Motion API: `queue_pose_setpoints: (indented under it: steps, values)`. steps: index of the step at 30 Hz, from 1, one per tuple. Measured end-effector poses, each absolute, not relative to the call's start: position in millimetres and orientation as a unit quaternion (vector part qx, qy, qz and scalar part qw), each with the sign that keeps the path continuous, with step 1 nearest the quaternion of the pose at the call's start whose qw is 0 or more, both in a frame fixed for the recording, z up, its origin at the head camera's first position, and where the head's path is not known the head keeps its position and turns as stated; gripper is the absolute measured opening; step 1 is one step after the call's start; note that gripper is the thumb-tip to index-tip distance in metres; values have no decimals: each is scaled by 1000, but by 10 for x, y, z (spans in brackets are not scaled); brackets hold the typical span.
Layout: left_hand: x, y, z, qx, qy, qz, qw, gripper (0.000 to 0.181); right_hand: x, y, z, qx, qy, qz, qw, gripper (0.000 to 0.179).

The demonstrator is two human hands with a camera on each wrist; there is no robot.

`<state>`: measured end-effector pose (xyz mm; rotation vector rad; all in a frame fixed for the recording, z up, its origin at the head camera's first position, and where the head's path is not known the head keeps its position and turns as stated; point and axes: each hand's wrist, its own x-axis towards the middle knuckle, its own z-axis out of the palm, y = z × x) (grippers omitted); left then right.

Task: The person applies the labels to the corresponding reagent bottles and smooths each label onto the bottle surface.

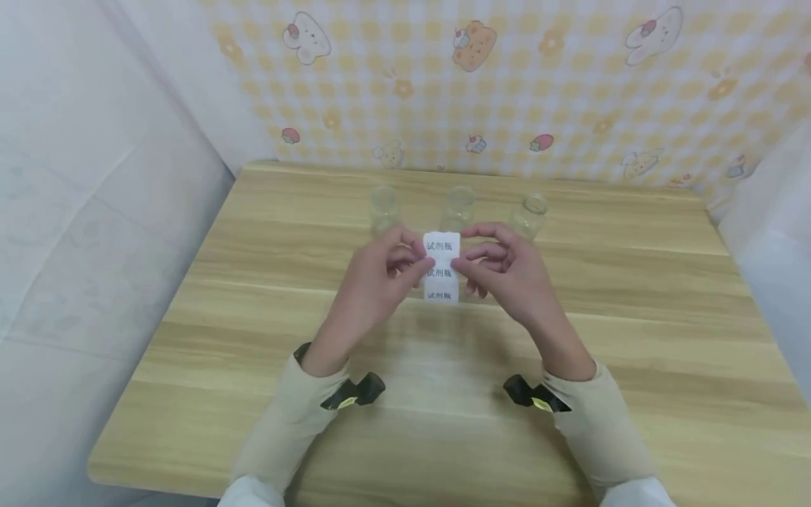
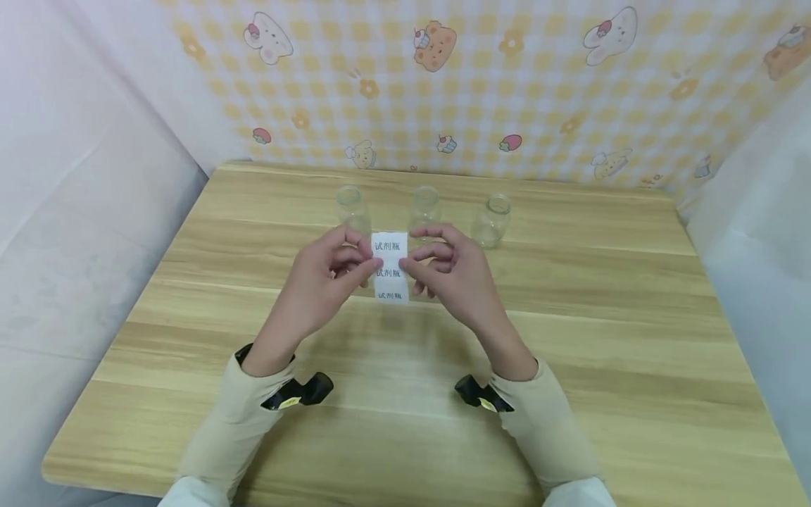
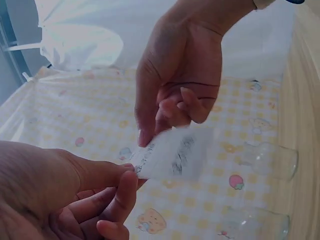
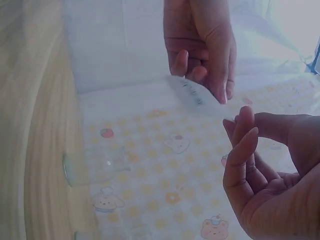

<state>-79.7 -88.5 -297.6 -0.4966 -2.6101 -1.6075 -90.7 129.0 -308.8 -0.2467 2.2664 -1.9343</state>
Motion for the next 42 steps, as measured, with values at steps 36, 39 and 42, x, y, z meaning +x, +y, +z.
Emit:
queue_pose_setpoints:
  steps: [36,39,42]
  values:
    - [-590,-855,-2920,-318,-843,-368,229,10,-728,1331,-3040,-191,763,-617,39,9]
    - [-589,-852,-2924,-332,-835,-367,238,11,-716,1337,-3035,-196,765,-613,37,9]
    - [-588,-851,-2936,-345,-832,-361,242,12,-707,1342,-3041,-205,767,-608,34,10]
